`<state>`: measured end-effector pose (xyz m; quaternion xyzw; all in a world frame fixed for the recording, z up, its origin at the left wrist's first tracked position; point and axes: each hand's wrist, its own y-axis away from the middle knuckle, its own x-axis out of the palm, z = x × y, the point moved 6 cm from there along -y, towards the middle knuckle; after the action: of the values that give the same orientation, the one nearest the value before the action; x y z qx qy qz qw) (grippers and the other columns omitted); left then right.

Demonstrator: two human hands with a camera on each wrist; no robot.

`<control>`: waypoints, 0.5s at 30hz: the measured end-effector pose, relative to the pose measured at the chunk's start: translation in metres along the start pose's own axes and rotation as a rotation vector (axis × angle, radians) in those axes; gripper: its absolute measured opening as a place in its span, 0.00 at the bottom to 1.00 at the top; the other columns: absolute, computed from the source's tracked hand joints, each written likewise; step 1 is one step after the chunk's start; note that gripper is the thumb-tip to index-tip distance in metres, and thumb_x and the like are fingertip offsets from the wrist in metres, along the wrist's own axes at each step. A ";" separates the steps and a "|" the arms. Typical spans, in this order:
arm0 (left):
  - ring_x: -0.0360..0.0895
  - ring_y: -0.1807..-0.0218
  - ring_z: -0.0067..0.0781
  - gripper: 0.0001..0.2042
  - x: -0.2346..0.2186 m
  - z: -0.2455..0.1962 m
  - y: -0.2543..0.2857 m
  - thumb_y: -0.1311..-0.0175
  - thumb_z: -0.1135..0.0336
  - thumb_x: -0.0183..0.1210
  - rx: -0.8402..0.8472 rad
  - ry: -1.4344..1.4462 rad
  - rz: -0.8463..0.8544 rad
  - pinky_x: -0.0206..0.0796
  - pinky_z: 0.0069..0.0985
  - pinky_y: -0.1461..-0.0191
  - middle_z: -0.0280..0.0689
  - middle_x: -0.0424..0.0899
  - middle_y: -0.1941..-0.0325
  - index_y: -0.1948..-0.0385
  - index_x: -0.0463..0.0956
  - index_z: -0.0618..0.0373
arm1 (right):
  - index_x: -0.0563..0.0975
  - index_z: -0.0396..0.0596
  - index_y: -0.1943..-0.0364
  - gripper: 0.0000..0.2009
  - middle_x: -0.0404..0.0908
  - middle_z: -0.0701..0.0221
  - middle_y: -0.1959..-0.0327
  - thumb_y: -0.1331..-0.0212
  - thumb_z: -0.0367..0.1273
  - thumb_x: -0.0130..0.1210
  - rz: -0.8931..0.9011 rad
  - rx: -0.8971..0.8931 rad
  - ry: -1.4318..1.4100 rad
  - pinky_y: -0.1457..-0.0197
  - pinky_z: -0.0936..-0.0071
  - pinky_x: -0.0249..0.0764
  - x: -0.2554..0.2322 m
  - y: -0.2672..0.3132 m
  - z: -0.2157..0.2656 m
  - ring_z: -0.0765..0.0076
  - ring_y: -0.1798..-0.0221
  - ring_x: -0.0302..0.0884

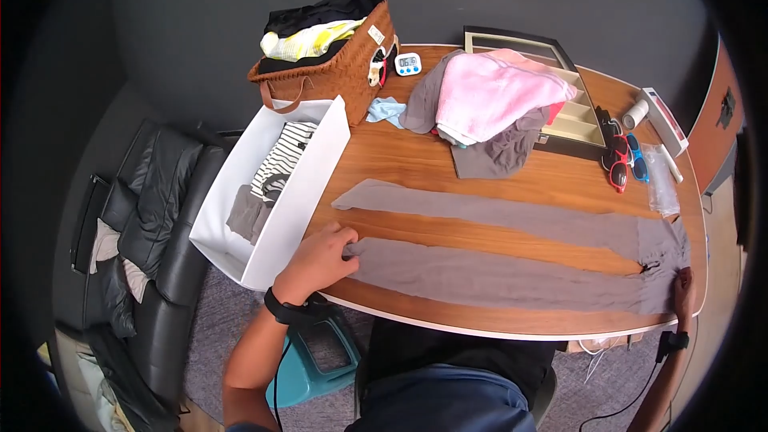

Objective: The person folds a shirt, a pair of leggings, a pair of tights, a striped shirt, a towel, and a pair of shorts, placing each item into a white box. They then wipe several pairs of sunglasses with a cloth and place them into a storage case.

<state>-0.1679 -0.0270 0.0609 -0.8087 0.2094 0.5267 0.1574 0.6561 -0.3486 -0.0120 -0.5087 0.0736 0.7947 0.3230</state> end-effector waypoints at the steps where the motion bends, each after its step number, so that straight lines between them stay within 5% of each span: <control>1: 0.79 0.66 0.42 0.08 0.001 -0.001 0.001 0.45 0.69 0.60 0.020 -0.021 -0.010 0.70 0.33 0.60 0.45 0.80 0.69 0.66 0.76 0.62 | 0.72 0.41 0.56 0.08 0.73 0.68 0.67 0.39 0.24 0.51 -0.027 -0.037 -0.002 0.56 0.73 0.70 -0.001 -0.001 0.001 0.73 0.64 0.70; 4: 0.79 0.65 0.44 0.06 -0.002 0.008 0.000 0.46 0.70 0.59 -0.196 0.170 0.099 0.70 0.35 0.60 0.44 0.79 0.72 0.70 0.77 0.62 | 0.70 0.41 0.56 0.08 0.75 0.61 0.65 0.39 0.24 0.49 0.002 0.036 0.041 0.53 0.66 0.71 -0.005 -0.002 -0.005 0.61 0.62 0.74; 7: 0.79 0.64 0.45 0.05 -0.014 0.008 -0.001 0.46 0.70 0.59 -0.279 0.177 0.101 0.69 0.37 0.59 0.45 0.78 0.70 0.74 0.76 0.63 | 0.70 0.41 0.56 0.08 0.75 0.61 0.65 0.40 0.24 0.49 0.015 0.051 0.076 0.54 0.65 0.71 -0.008 -0.002 -0.003 0.59 0.62 0.75; 10: 0.78 0.66 0.45 0.06 -0.012 0.024 -0.001 0.46 0.69 0.59 -0.180 -0.119 -0.034 0.69 0.37 0.60 0.45 0.78 0.71 0.74 0.76 0.62 | 0.71 0.42 0.56 0.09 0.75 0.61 0.65 0.40 0.24 0.49 0.010 0.033 0.077 0.54 0.65 0.71 -0.008 -0.002 -0.006 0.59 0.62 0.75; 15: 0.78 0.64 0.48 0.07 -0.017 0.011 -0.002 0.45 0.67 0.60 -0.230 -0.151 -0.072 0.69 0.38 0.60 0.45 0.79 0.69 0.71 0.75 0.62 | 0.70 0.42 0.55 0.10 0.75 0.61 0.64 0.40 0.24 0.49 0.028 0.049 0.056 0.54 0.66 0.71 -0.009 -0.003 -0.014 0.61 0.62 0.75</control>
<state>-0.1821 -0.0170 0.0723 -0.7866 0.1058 0.6005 0.0977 0.6716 -0.3563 -0.0103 -0.5214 0.1092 0.7826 0.3220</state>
